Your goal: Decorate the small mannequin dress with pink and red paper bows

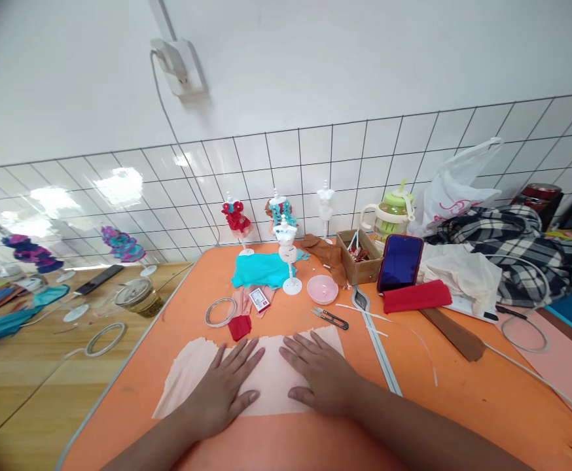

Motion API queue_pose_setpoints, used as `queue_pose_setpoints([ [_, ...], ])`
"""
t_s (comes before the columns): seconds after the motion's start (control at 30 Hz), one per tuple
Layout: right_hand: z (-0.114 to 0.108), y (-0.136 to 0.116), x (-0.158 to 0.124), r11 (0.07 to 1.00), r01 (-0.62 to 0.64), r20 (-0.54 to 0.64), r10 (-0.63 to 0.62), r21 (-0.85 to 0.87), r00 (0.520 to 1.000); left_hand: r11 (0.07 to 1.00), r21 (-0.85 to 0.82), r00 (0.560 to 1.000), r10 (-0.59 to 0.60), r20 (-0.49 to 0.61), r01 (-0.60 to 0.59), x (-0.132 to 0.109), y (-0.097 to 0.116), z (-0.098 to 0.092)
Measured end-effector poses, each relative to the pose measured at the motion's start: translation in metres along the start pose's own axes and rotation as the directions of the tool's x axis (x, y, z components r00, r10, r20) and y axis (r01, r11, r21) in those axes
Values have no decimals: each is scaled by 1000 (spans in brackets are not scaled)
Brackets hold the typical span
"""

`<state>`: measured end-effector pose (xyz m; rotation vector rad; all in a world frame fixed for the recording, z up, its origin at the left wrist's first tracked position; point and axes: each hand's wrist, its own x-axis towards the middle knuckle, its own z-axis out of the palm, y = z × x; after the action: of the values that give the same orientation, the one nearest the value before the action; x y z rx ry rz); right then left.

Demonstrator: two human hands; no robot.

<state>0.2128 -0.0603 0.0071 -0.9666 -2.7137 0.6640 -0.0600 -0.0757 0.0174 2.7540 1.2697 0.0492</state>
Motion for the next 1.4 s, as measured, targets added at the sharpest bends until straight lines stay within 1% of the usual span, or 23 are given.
queue_pose_setpoints([
  [0.07,7,6,-6,999,-39,24,39,10,999,1000,-9,999,0,53,1,-3,-6,4],
  [0.13,10,8,-11,998,-54,29,54,11,998,1000,-18,997,-3,76,4,-6,-10,6],
  [0.3,10,7,-14,999,-53,39,52,12,998,999,-35,999,1,49,1,-5,-9,3],
  [0.4,6,10,-13,999,-30,34,31,-12,999,998,-53,999,-26,26,27,-6,-5,-2],
  [0.47,-1,14,-13,999,1,3,-1,-48,1000,998,-62,999,-32,14,33,-8,-2,-6],
  [0.5,-6,18,-13,997,-13,-44,10,-72,999,997,-70,1000,-20,23,22,-10,-2,-9],
  [0.53,-11,23,-13,993,-63,-109,52,-96,993,996,-85,999,-2,38,5,-11,-2,-12],
  [0.57,-17,29,-12,982,-148,-183,125,-118,975,994,-105,999,11,53,-5,-12,-3,-15],
  [0.6,-23,37,-12,956,-261,-259,220,-134,941,992,-127,998,9,63,-1,-13,-4,-18],
  [0.63,-29,45,-11,915,-374,-313,316,-148,896,989,-147,998,-10,63,19,-12,-6,-21],
  [0.67,-34,54,-10,872,-457,-336,383,-176,861,985,-165,998,-44,53,53,-10,-8,-24],
  [0.73,-42,69,-8,813,-531,-335,445,-238,831,970,-195,989,-144,14,144,1,-11,-29],
  [0.8,-45,78,-5,790,-549,-316,465,-274,827,948,-230,973,-229,-2,222,18,-11,-32],
  [0.83,-45,80,-2,785,-549,-306,469,-285,829,938,-241,967,-253,10,248,29,-10,-32],
  [0.9,-45,77,3,781,-544,-286,470,-307,835,941,-199,962,-268,61,275,51,-5,-32],
  [0.97,-44,70,9,767,-554,-289,477,-323,830,946,-113,951,-291,107,302,68,0,-30],
  [1.07,-43,61,17,756,-582,-282,513,-300,811,956,-123,942,-233,243,268,80,3,-30],
  [1.13,-43,62,19,759,-597,-258,542,-257,800,937,-190,908,-209,363,292,80,-2,-34],
  [1.2,-44,67,17,761,-612,-244,564,-215,789,892,-283,853,-183,488,353,76,-10,-39],
  [1.23,-46,70,15,762,-617,-243,572,-197,784,865,-335,827,-148,542,374,73,-16,-41],
  [1.33,-52,78,1,754,-637,-239,597,-158,766,798,-446,778,-47,626,406,64,-31,-47],
  [1.37,-55,77,-5,753,-648,-248,610,-117,753,764,-480,767,-32,640,432,62,-35,-48],
  [1.4,-58,74,-11,757,-652,-258,623,-40,739,708,-529,764,-23,645,467,60,-39,-49],
])
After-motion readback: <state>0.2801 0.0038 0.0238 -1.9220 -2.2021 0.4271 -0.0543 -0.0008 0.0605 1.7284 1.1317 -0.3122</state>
